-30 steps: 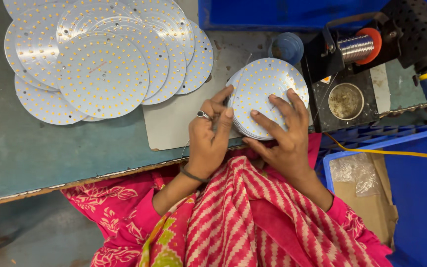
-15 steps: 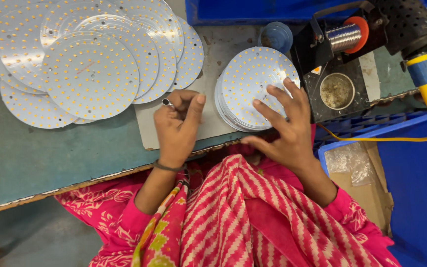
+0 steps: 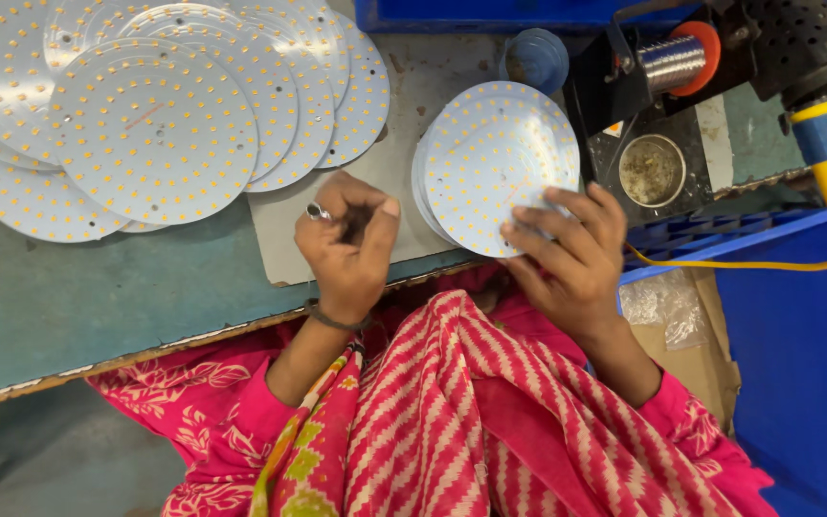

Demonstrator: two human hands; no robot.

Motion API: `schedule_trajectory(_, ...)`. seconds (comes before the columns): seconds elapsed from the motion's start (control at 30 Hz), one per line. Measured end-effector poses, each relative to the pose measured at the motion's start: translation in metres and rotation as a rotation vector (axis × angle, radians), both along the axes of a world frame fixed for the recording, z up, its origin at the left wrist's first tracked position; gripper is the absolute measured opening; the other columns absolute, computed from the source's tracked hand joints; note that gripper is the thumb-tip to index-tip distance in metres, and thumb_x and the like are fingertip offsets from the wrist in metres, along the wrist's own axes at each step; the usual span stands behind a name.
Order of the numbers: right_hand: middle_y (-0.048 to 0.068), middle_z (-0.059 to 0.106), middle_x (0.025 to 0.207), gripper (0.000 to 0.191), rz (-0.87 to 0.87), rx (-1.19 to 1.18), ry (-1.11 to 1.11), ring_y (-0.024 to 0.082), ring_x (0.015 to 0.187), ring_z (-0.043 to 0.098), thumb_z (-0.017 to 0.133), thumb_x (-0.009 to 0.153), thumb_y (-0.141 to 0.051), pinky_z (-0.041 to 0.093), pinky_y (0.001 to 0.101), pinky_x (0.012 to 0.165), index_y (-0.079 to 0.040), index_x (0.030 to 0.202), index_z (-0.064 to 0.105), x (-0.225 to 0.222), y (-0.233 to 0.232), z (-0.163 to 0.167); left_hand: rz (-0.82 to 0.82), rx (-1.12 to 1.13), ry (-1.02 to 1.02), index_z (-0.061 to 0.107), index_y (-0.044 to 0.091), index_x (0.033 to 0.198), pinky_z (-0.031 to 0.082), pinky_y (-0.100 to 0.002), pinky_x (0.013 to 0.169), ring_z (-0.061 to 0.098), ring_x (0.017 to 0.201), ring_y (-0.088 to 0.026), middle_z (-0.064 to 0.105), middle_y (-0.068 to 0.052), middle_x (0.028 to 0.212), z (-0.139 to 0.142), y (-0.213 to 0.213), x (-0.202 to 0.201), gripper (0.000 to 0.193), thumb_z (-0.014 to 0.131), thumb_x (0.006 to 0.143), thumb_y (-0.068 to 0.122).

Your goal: The person solders a wire lead onto round LED light boards one at a time at a workbench, holding each board steady with one hand while applying a soldering iron with the other, then stacks the finished board with the others and pulls the next board from the pile.

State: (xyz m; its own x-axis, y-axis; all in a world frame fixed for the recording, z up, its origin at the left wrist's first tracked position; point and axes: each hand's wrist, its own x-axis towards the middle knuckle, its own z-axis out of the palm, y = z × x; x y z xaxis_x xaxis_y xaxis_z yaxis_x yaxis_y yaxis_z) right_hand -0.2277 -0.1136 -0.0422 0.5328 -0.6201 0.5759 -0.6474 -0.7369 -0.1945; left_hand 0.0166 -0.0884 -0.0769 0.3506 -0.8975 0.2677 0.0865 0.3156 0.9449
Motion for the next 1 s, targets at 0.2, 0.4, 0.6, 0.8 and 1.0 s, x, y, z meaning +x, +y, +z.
schedule_trajectory(0.2, 0.009, 0.075, 0.102, 0.013, 0.113, -0.191, -0.176, 0.030, 0.100, 0.073, 0.080, 0.095, 0.004, 0.060, 0.0417, 0.092, -0.005, 0.103, 0.077, -0.007, -0.015, 0.028, 0.059, -0.156, -0.091, 0.059, 0.000, 0.090, 0.038, -0.024, 0.059, 0.052, 0.067, -0.010, 0.060, -0.005, 0.083, 0.009, 0.034, 0.000, 0.013, 0.071, 0.091, -0.006)
schedule_trajectory(0.4, 0.009, 0.075, 0.093, 0.013, 0.324, -0.305, -0.008, 0.027, 0.087, 0.072, 0.084, 0.084, -0.001, 0.057, 0.0376, 0.074, -0.005, 0.095, 0.077, 0.063, -0.047, 0.085, 0.097, -0.400, -0.346, 0.061, 0.002, 0.090, 0.045, -0.029, 0.056, 0.060, 0.065, -0.017, 0.063, -0.008, 0.078, 0.028, 0.070, 0.024, 0.014, 0.072, 0.086, -0.004)
schedule_trajectory(0.6, 0.002, 0.073, 0.108, 0.017, 0.594, -0.465, 0.033, 0.019, 0.097, 0.071, 0.078, 0.093, -0.013, 0.055, 0.0354, 0.076, -0.008, 0.109, 0.072, 0.199, -0.113, 0.080, 0.227, -0.226, -0.359, 0.063, 0.003, 0.090, 0.041, -0.023, 0.054, 0.053, 0.063, -0.011, 0.063, -0.010, 0.095, 0.037, 0.095, 0.033, 0.013, 0.073, 0.084, -0.002)
schedule_trajectory(0.8, 0.007, 0.075, 0.107, 0.041, 0.690, -0.088, 0.097, 0.028, 0.094, 0.073, 0.083, 0.079, -0.024, 0.057, 0.0420, 0.073, -0.009, 0.116, 0.076, 0.204, -0.115, 0.077, 0.252, -0.118, -0.385, 0.067, 0.001, 0.097, 0.043, -0.021, 0.061, 0.054, 0.073, -0.009, 0.060, -0.012, 0.113, 0.035, 0.081, 0.037, 0.012, 0.076, 0.091, -0.003)
schedule_trajectory(1.0, 0.013, 0.075, 0.108, 0.017, 0.201, 0.617, -0.716, 0.014, 0.088, 0.076, 0.074, 0.111, -0.012, 0.062, 0.0277, 0.080, 0.002, 0.120, 0.073, 0.043, -0.081, 0.071, 0.137, -0.092, -0.512, 0.069, 0.001, 0.093, 0.047, -0.026, 0.064, 0.059, 0.077, -0.015, 0.063, -0.012, 0.112, 0.040, 0.030, 0.022, 0.013, 0.080, 0.085, -0.001)
